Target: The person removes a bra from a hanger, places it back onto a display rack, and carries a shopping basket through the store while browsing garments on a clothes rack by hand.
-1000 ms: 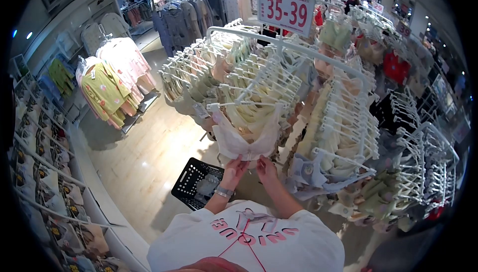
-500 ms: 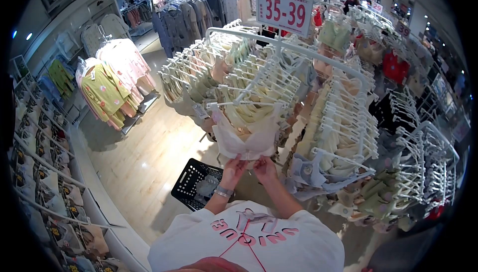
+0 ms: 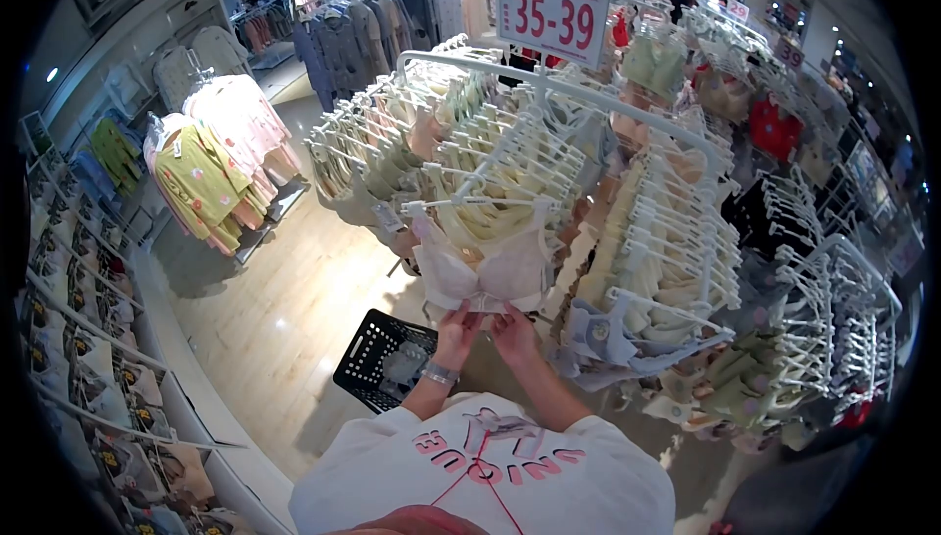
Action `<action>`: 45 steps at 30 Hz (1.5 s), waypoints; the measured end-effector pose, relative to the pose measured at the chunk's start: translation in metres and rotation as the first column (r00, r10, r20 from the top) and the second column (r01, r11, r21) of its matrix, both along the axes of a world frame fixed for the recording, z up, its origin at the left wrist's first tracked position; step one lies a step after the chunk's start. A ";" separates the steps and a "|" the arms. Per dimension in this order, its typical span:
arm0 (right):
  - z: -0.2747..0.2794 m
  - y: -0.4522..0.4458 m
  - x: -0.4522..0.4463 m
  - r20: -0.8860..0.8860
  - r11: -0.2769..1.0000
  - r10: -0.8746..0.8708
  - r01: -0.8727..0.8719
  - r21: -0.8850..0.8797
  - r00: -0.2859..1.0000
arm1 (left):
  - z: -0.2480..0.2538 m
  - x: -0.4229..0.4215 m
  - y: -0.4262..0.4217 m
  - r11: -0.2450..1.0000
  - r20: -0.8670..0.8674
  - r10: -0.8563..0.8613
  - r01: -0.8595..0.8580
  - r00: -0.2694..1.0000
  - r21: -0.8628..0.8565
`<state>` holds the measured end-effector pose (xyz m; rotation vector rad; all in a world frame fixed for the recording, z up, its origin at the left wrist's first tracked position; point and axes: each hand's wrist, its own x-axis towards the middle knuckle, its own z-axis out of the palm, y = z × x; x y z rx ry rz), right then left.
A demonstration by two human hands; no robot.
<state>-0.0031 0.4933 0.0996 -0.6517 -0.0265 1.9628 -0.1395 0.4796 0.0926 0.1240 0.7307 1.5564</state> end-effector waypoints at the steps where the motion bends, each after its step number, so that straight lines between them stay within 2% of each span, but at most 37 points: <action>1: 0.001 -0.001 -0.001 0.002 1.000 0.005 -0.005 0.022 1.000 | 0.002 0.002 -0.001 1.000 -0.007 0.002 -0.003 1.000 -0.008; 6: 0.006 -0.002 -0.005 0.033 0.989 0.034 -0.039 0.145 0.999 | 0.016 0.006 -0.007 1.000 -0.025 -0.029 0.030 0.999 0.004; 12: 0.014 -0.002 -0.006 0.028 0.980 0.162 -0.164 0.117 0.986 | 0.010 0.002 -0.007 0.998 -0.039 -0.056 0.058 0.998 0.034; 20: 0.018 -0.001 -0.010 0.004 0.989 0.128 -0.128 0.069 0.992 | 0.016 0.001 -0.007 0.996 -0.112 -0.089 0.086 0.990 -0.032; 23: 0.020 -0.002 -0.009 -0.025 0.991 0.126 -0.124 0.051 0.992 | 0.005 -0.004 -0.009 0.992 -0.082 -0.109 0.104 0.991 -0.065; 26: 0.018 0.000 -0.009 -0.003 0.995 0.095 -0.094 0.017 0.996 | 0.005 -0.014 -0.010 0.992 -0.009 -0.123 0.123 0.992 -0.019; 29: 0.018 -0.002 -0.010 0.030 0.998 0.064 -0.064 -0.005 0.998 | 0.018 -0.014 -0.008 0.999 -0.002 -0.039 0.039 0.999 0.025; 32: 0.019 -0.005 -0.012 0.024 0.998 0.064 -0.064 -0.004 0.998 | 0.010 -0.019 -0.004 0.997 0.159 -0.073 0.072 0.985 0.011; 35: 0.021 -0.005 -0.015 0.008 0.998 0.058 -0.058 -0.005 0.998 | 0.024 -0.018 -0.008 0.994 0.200 -0.102 0.107 0.975 -0.018; 40: 0.016 -0.003 -0.012 0.000 0.997 0.068 -0.068 -0.034 0.998 | 0.004 -0.018 -0.004 0.998 0.289 -0.062 0.055 0.955 0.032; 45: 0.029 -0.003 -0.013 -0.044 0.996 0.038 -0.041 -0.075 0.998 | 0.018 -0.015 -0.004 1.000 0.334 -0.021 0.020 0.942 0.006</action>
